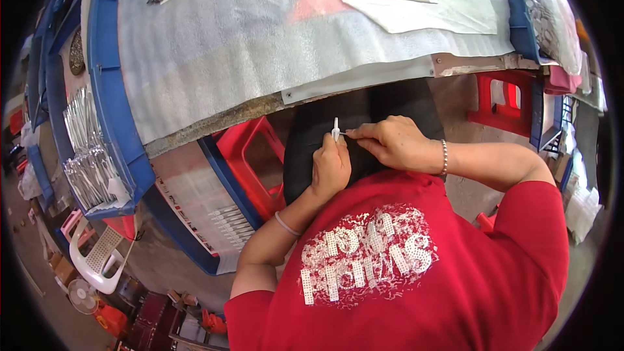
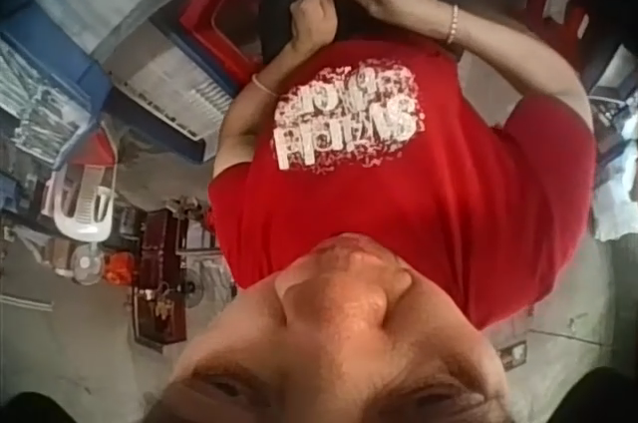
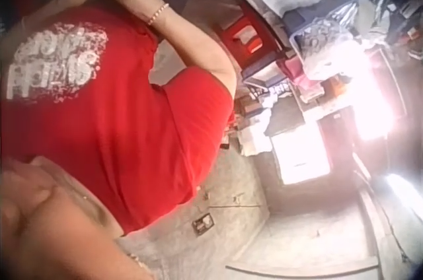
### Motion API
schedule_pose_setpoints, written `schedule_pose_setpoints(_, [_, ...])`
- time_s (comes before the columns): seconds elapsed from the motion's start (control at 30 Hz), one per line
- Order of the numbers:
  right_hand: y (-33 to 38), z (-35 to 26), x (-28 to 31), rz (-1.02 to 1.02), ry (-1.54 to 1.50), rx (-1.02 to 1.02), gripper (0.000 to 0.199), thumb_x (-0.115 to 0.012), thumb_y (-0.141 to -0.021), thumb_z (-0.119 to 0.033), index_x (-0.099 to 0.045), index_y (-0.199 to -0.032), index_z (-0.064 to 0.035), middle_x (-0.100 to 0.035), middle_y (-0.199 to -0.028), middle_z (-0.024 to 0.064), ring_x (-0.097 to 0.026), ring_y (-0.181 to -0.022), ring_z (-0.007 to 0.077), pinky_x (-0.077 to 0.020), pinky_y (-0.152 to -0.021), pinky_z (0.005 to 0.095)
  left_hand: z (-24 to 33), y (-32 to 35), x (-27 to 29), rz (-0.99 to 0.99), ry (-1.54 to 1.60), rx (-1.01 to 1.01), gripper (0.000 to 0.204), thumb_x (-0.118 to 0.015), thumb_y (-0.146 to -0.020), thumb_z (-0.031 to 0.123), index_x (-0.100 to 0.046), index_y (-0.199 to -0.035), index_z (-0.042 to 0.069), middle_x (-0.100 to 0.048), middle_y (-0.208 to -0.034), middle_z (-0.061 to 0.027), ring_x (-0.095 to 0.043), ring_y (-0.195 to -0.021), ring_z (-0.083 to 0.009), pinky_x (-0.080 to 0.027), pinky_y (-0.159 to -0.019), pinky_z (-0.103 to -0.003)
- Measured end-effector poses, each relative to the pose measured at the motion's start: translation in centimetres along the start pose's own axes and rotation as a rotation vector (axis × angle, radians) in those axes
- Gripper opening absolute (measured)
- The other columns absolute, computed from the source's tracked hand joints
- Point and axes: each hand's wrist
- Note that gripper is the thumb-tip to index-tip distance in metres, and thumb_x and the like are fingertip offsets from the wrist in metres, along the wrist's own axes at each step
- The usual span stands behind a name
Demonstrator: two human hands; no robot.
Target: The recorder is assembling small plastic and metal components, likely for medical or technical use, at a workstation.
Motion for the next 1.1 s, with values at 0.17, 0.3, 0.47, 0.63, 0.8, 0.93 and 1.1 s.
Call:
schedule_pose_setpoints(0.17, [0.6,4.0,-3.6,0.055,-0.678,-0.121,0.024,-0.061,-0.09,-0.012,-0.066,-0.111,-0.0021,-0.069,-0.082,0.0086,-0.063,-0.063,0.0161,-0.0481,-0.056,0.0273,0.5,0.4,-0.4,-0.046,-0.097,0.033,0.01,-0.046,-0.093,0.005,-0.049,-0.087,-0.003,-0.059,-0.073,-0.0253,-0.059,-0.072,-0.0468,-0.044,-0.055,-0.048])
schedule_pose_setpoints(0.3, [1.2,0.3,1.2,-0.256,-1.092,-0.569,0.028,-0.059,-0.093,-0.012,-0.061,-0.119,-0.0038,-0.054,-0.068,-0.0023,-0.046,-0.054,0.0045,-0.0387,-0.049,0.0181,0.6,0.9,-0.3,0.035,-0.024,-0.113,0.015,-0.047,-0.095,0.01,-0.05,-0.09,-0.003,-0.059,-0.069,-0.0205,-0.061,-0.062,-0.0372,-0.043,-0.05,-0.044])
schedule_pose_setpoints(0.47, [4.3,-0.9,0.8,0.269,-0.197,0.067,0.022,-0.063,-0.086,-0.011,-0.064,-0.106,-0.0026,-0.057,-0.075,0.0093,-0.056,-0.068,0.0237,-0.0473,-0.063,0.0333,3.1,1.4,3.3,-0.233,0.748,0.447,0.032,-0.046,-0.101,0.029,-0.059,-0.103,-0.001,-0.053,-0.068,-0.0012,-0.05,-0.054,-0.0072,-0.039,-0.052,-0.018])
schedule_pose_setpoints(0.63, [4.3,-2.3,-1.1,0.221,-0.403,0.199,0.011,-0.063,-0.084,-0.01,-0.065,-0.09,-0.0001,-0.063,-0.081,0.0113,-0.061,-0.074,0.0253,-0.0481,-0.066,0.0341,5.1,0.1,6.7,-0.395,0.498,0.238,0.033,-0.052,-0.098,0.027,-0.06,-0.115,0.001,-0.056,-0.078,0.0014,-0.052,-0.067,-0.0045,-0.041,-0.06,-0.02])
schedule_pose_setpoints(0.8, [2.6,-1.2,-4.1,-0.081,-1.06,-0.125,0.016,-0.066,-0.088,-0.013,-0.069,-0.09,0.0024,-0.067,-0.08,0.0018,-0.056,-0.07,0.0044,-0.0449,-0.064,0.0213,5.3,-0.1,5.8,-0.378,0.767,0.357,0.021,-0.063,-0.091,0.012,-0.06,-0.109,0.001,-0.064,-0.082,-0.0021,-0.056,-0.066,-0.0059,-0.043,-0.058,-0.017])
schedule_pose_setpoints(0.93, [2.0,-1.1,-5.0,-0.063,-1.038,-0.248,0.027,-0.067,-0.082,-0.013,-0.062,-0.061,0.0017,-0.058,-0.055,0.0004,-0.047,-0.051,0.004,-0.0352,-0.046,0.0239,4.7,0.5,4.5,-0.318,0.587,0.421,0.014,-0.064,-0.089,0.006,-0.063,-0.099,-0.002,-0.063,-0.081,-0.0031,-0.057,-0.065,-0.0077,-0.044,-0.056,-0.018])
schedule_pose_setpoints(1.1, [2.2,-1.5,-3.8,-0.092,-0.948,-0.274,0.026,-0.067,-0.081,-0.012,-0.063,-0.059,0.0023,-0.059,-0.054,0.0033,-0.05,-0.049,0.0052,-0.0372,-0.044,0.0246,5.5,1.6,3.2,-0.14,0.219,0.043,0.013,-0.062,-0.087,0.004,-0.065,-0.097,-0.006,-0.052,-0.07,-0.0087,-0.051,-0.059,-0.014,-0.038,-0.052,-0.028])
Point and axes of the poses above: each hand's wrist, its own y-axis away from the middle knuckle, its own x-axis out of the back of the hand, z = x × y
